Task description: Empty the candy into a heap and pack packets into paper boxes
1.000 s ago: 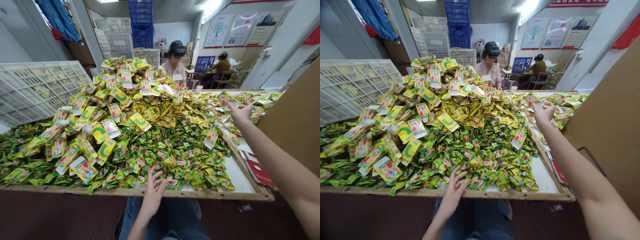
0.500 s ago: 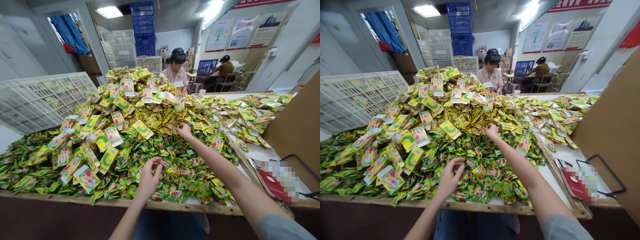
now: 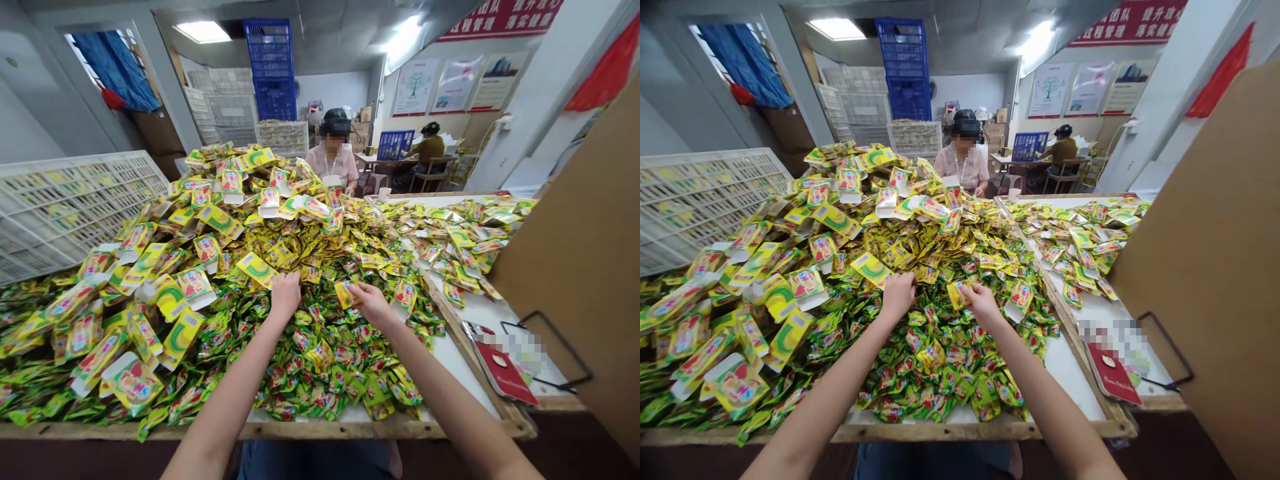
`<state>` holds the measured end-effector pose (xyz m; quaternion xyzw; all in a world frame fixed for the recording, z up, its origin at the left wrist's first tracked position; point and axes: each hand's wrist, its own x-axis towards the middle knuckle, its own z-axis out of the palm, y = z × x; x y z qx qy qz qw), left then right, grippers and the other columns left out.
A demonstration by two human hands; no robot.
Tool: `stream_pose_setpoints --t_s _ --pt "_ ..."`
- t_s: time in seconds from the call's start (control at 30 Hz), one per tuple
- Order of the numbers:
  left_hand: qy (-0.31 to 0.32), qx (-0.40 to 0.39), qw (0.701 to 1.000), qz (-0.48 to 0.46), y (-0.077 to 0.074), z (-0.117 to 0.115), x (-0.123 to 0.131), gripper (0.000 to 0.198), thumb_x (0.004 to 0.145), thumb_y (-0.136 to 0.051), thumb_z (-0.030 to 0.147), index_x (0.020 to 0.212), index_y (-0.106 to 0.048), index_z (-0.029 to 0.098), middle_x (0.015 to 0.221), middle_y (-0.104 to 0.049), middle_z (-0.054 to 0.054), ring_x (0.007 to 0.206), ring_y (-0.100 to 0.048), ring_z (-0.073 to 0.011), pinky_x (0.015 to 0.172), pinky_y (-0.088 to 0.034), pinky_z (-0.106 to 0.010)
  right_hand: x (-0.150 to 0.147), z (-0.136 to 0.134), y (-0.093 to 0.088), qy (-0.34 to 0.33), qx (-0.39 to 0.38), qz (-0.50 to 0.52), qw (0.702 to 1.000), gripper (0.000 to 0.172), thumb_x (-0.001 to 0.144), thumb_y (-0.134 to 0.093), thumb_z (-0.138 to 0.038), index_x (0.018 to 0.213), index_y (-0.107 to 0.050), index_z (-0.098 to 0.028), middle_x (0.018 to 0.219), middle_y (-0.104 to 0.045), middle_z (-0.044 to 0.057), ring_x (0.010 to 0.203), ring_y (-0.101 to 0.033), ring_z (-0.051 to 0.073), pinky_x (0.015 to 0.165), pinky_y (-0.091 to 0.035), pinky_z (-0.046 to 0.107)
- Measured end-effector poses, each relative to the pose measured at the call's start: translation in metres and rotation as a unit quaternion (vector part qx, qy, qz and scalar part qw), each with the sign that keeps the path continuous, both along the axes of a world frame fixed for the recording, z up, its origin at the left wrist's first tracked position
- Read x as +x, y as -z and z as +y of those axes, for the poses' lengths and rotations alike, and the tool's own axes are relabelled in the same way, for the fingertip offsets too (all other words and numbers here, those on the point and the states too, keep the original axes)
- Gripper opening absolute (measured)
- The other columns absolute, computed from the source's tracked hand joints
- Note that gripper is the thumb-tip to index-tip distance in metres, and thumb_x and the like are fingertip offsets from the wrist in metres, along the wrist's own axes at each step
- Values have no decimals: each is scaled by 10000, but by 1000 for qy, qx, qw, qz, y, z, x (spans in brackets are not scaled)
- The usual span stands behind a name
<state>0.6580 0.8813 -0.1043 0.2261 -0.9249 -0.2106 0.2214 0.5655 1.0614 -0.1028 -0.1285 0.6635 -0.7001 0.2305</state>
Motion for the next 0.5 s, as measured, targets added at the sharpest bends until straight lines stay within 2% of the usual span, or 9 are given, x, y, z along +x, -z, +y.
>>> stream_pose_setpoints --t_s 0.1,0.2,0.27,0.37,0.43,0.5 --pt "4 42 998 39 -6 1 6 161 734 -468 54 677 -509 199 810 -636 -94 936 -545 -269 876 -401 -415 11 13 0 -18 -3 -14 1000 441 513 -744 -528 715 -528 -200 670 -622 -6 568 -595 134 504 -484 255" --pt "5 99 991 92 -12 9 16 139 731 -485 90 662 -465 209 843 -633 -65 914 -560 -229 872 -412 -373 14 23 -2 -19 -1 -14 1000 442 556 -731 -530 805 -531 -225 726 -633 -22 538 -592 130 424 -467 236" --pt "-7 149 980 129 -13 22 26 106 770 -503 187 682 -449 210 778 -611 -36 795 -576 -189 789 -446 -331 15 28 -3 -12 -2 -7 1000 430 565 -736 -518 809 -543 -222 709 -611 -33 516 -564 115 370 -433 211" --pt "-30 225 959 171 -12 49 43 205 791 -519 388 757 -425 209 641 -523 29 602 -539 -134 604 -453 -263 20 34 -3 -19 -9 -14 1000 421 549 -757 -504 768 -561 -203 637 -580 -40 484 -517 101 336 -402 199" --pt "-24 297 936 186 -11 69 54 289 770 -534 458 846 -433 198 648 -515 44 579 -538 -114 551 -447 -232 26 35 -3 -41 -17 -34 998 421 531 -777 -493 742 -575 -189 609 -580 -37 492 -523 100 360 -414 197" --pt "-6 414 889 197 -11 86 64 394 719 -608 477 937 -464 183 680 -535 45 583 -541 -96 527 -433 -202 34 34 -3 -71 -28 -63 995 431 497 -800 -484 710 -587 -176 614 -595 -28 530 -552 103 429 -464 207"
